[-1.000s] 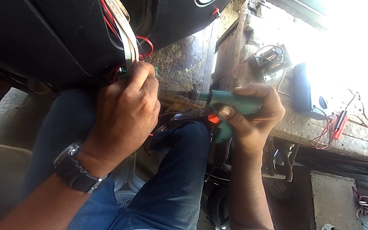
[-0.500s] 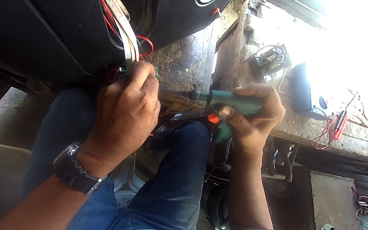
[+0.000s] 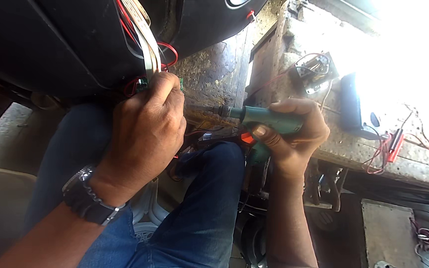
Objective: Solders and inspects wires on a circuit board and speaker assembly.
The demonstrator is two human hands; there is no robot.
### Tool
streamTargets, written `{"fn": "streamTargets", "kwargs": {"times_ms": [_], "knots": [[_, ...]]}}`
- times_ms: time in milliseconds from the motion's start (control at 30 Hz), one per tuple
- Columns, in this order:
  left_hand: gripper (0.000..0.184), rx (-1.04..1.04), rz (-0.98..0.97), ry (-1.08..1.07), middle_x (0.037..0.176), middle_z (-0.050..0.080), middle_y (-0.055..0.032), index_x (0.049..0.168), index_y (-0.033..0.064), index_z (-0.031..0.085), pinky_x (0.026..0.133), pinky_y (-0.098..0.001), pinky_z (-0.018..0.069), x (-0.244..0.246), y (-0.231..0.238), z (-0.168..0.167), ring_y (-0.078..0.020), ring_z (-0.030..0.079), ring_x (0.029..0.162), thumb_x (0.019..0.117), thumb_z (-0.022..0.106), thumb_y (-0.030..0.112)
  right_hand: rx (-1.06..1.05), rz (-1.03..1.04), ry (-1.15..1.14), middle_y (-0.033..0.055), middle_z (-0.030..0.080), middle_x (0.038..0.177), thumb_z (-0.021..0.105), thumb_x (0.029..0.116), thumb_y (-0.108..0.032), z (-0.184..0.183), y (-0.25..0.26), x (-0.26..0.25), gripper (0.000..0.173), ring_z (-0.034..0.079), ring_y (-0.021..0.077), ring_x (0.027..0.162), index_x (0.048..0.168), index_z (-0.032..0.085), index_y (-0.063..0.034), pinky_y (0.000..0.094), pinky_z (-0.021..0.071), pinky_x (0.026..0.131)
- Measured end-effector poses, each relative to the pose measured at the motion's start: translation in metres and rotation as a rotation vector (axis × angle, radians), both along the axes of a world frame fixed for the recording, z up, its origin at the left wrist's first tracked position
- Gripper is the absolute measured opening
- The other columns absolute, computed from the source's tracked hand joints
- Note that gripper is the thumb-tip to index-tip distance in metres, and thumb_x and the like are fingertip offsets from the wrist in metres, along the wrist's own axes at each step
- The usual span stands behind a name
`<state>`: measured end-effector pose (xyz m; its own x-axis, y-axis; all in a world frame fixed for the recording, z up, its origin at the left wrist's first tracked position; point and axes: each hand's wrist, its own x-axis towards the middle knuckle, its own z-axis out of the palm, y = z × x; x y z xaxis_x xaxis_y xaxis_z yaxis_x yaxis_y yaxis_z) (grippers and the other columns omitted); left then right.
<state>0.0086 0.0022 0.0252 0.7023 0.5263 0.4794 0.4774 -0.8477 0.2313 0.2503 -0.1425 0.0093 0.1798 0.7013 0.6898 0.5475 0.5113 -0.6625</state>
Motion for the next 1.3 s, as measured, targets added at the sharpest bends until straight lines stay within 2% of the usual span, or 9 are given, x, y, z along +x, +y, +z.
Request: {"fn": "streamTargets", "kwargs": {"times_ms": [533,733,1300], "knots": [[0.018,0.006,-0.002,0.011,0.123,0.062,-0.0174,0.096,-0.0002,0.067,0.056,-0.0436,0.0469,-0.0004,-0.0003,-0.0005,-0.0298,0.064,0.077,0.0989,0.051,0.009,0.005,-0.009,-0.034,0.0039,0.067,0.110,0.082,0.0844,-0.010,-0.0008,-0.0001,0.0011,0.041,0.069,0.0132,0.094,0.120,0.063,-0.0016,0.0293,0.0630,0.082],[0.018,0.007,-0.002,-0.001,0.122,0.063,-0.0176,0.095,-0.0004,0.067,0.057,-0.0439,0.0474,-0.0001,0.0000,-0.0009,-0.0302,0.065,0.079,0.0988,0.052,0.008,0.036,-0.017,0.041,0.0035,0.068,0.110,0.083,0.0844,-0.011,-0.0009,-0.0031,0.0035,0.043,0.070,0.0134,0.093,0.121,0.062,-0.0024,0.0301,0.0629,0.082],[0.018,0.007,-0.008,0.007,0.122,0.062,-0.0182,0.093,-0.0005,0.066,0.056,-0.0434,0.0469,-0.0007,0.0005,0.0000,-0.0301,0.065,0.078,0.0985,0.052,0.007,-0.005,-0.001,0.017,0.0051,0.068,0.110,0.082,0.0841,-0.006,-0.0008,-0.0009,0.0009,0.043,0.071,0.0146,0.092,0.121,0.062,-0.0005,0.0307,0.0638,0.081]]}}
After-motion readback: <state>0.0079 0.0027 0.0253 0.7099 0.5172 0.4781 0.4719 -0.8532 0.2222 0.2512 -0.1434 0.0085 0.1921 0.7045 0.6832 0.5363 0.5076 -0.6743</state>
